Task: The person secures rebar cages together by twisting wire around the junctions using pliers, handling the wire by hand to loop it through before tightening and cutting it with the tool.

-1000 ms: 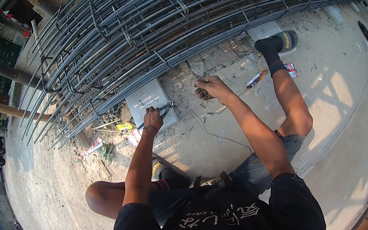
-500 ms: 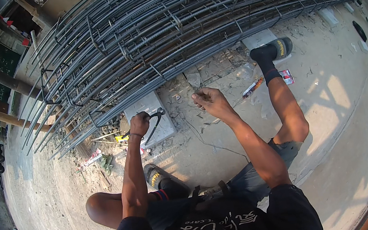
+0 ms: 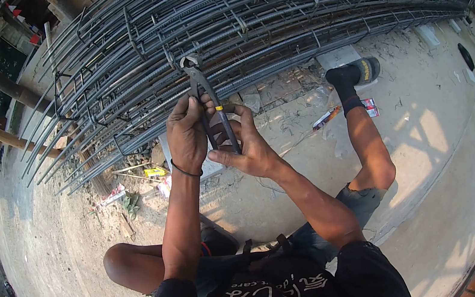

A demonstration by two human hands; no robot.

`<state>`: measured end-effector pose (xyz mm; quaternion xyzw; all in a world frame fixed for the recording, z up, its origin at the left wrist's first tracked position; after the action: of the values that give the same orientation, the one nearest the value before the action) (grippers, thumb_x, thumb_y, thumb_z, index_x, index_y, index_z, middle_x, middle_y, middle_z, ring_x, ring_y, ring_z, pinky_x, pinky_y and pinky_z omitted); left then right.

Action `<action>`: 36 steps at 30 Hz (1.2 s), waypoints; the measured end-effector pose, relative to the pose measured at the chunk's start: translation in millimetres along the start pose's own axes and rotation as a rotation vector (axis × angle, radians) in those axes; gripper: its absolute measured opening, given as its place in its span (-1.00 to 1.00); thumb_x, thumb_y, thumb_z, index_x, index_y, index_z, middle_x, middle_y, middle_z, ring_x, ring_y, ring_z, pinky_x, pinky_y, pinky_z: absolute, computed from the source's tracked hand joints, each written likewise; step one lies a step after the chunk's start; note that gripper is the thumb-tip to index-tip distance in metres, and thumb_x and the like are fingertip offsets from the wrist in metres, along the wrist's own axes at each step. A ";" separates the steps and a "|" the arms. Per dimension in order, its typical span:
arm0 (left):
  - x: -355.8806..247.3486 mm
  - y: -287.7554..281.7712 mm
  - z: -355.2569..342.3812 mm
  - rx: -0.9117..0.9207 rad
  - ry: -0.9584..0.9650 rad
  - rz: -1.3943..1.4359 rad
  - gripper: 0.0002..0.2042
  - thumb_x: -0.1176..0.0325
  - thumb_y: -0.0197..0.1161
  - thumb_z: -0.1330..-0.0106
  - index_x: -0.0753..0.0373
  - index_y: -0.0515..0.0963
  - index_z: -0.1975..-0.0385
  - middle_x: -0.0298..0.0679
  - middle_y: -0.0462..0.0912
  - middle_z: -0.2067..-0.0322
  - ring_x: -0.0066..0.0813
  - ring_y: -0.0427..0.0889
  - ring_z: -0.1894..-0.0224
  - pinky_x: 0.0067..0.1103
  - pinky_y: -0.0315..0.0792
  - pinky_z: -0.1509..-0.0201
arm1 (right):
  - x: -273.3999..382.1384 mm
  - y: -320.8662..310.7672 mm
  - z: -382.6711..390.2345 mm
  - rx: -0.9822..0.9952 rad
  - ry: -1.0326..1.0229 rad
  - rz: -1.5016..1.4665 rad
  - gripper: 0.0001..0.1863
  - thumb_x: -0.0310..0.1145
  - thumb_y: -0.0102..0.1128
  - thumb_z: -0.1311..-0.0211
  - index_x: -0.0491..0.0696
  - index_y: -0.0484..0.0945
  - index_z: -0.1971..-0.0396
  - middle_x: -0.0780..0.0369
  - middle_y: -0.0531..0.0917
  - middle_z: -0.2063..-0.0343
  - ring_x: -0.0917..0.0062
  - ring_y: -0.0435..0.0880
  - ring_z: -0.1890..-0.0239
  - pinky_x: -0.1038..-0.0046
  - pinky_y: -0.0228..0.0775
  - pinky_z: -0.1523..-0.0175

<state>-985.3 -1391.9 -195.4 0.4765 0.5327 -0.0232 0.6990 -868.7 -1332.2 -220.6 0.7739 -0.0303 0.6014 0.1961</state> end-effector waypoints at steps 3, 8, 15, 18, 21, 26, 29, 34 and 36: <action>32.4 8.0 -0.3 0.001 -0.104 0.153 -0.78 0.45 0.09 -0.32 0.45 0.48 0.12 -0.15 0.60 0.33 -0.49 0.56 0.32 -0.63 0.45 0.19 | -12.9 -28.5 9.0 -0.036 0.067 0.182 -0.39 -0.24 0.32 -0.04 -0.13 0.18 0.01 0.14 0.45 0.16 0.44 0.53 0.11 0.42 0.44 0.03; 30.4 -31.4 -30.2 -0.156 0.149 -0.605 -0.76 0.35 0.21 -0.24 0.41 0.55 0.20 -0.13 0.61 0.32 -0.47 0.58 0.36 -0.59 0.46 0.21 | 8.0 -44.7 18.9 -0.159 0.410 -0.033 -0.74 -0.48 0.07 -0.19 -0.11 0.37 0.11 0.18 0.56 0.33 0.51 0.61 0.33 0.44 0.50 0.21; 61.5 -58.2 -45.3 -0.367 -0.270 -0.208 -0.75 0.37 0.18 -0.25 0.47 0.51 0.25 -0.05 0.61 0.35 -0.35 0.64 0.38 -0.48 0.60 0.29 | -9.9 -66.0 5.9 -0.050 0.771 0.362 -0.58 -0.51 0.05 0.01 -0.02 0.46 0.05 0.14 0.49 0.23 0.47 0.47 0.14 0.45 0.30 0.12; 73.3 -67.7 -46.7 -0.372 -0.188 -0.191 -0.78 0.44 0.17 -0.24 0.49 0.48 0.25 -0.06 0.60 0.38 -0.35 0.64 0.43 -0.50 0.62 0.38 | -16.9 -56.5 -2.0 -0.009 0.818 0.320 -0.56 -0.53 0.02 0.00 -0.02 0.44 0.02 0.15 0.47 0.20 0.45 0.46 0.12 0.38 0.33 0.09; 72.8 -71.7 -47.7 -0.371 -0.161 -0.194 -0.80 0.49 0.18 -0.21 0.52 0.47 0.26 -0.07 0.60 0.40 -0.37 0.64 0.49 -0.54 0.61 0.42 | -14.0 -47.1 -10.8 0.005 0.812 0.356 -0.55 -0.54 0.03 -0.04 -0.02 0.39 -0.02 0.19 0.48 0.08 0.43 0.49 0.04 0.25 0.37 0.00; 68.5 -66.7 -47.2 -0.381 -0.161 -0.235 -0.83 0.54 0.19 -0.19 0.54 0.48 0.30 -0.09 0.61 0.45 -0.41 0.62 0.55 -0.59 0.59 0.49 | -19.6 -37.7 -16.3 -0.024 0.796 0.309 -0.55 -0.55 0.01 -0.06 -0.06 0.37 -0.03 0.15 0.49 0.10 0.46 0.54 0.12 0.30 0.43 0.04; 70.7 -68.4 -49.0 -0.392 -0.154 -0.232 -0.86 0.56 0.18 -0.18 0.52 0.49 0.32 -0.11 0.60 0.48 -0.43 0.60 0.59 -0.61 0.55 0.55 | -20.3 -28.1 -15.1 -0.061 0.764 0.227 -0.56 -0.56 -0.04 -0.09 -0.08 0.36 -0.04 0.14 0.49 0.15 0.48 0.56 0.21 0.37 0.48 0.13; 72.6 -68.4 -47.3 -0.431 -0.184 -0.177 -0.87 0.51 0.17 -0.20 0.46 0.52 0.34 -0.17 0.60 0.50 -0.48 0.54 0.62 -0.62 0.46 0.57 | -24.7 -17.7 -16.4 -0.122 0.715 0.257 -0.62 -0.54 -0.10 -0.13 -0.11 0.37 0.00 0.17 0.50 0.24 0.51 0.55 0.32 0.36 0.49 0.31; 78.8 -71.4 -46.1 -0.452 -0.180 -0.102 -0.84 0.43 0.19 -0.21 0.42 0.53 0.34 -0.19 0.60 0.50 -0.48 0.54 0.59 -0.59 0.46 0.53 | -27.4 -14.1 -17.3 -0.144 0.674 0.326 -0.62 -0.57 -0.09 -0.11 -0.14 0.37 0.01 0.16 0.49 0.29 0.53 0.54 0.38 0.44 0.50 0.40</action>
<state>-1023.1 -1361.5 -300.6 0.2765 0.4832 0.0191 0.8305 -888.2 -1318.5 -246.7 0.5020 -0.1292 0.8418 0.1507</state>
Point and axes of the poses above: each hand's wrist, its own z-axis away from the middle knuckle, its own y-axis out of the palm, x = y × z, the point moved 2 cm from there along -z, towards the middle knuckle
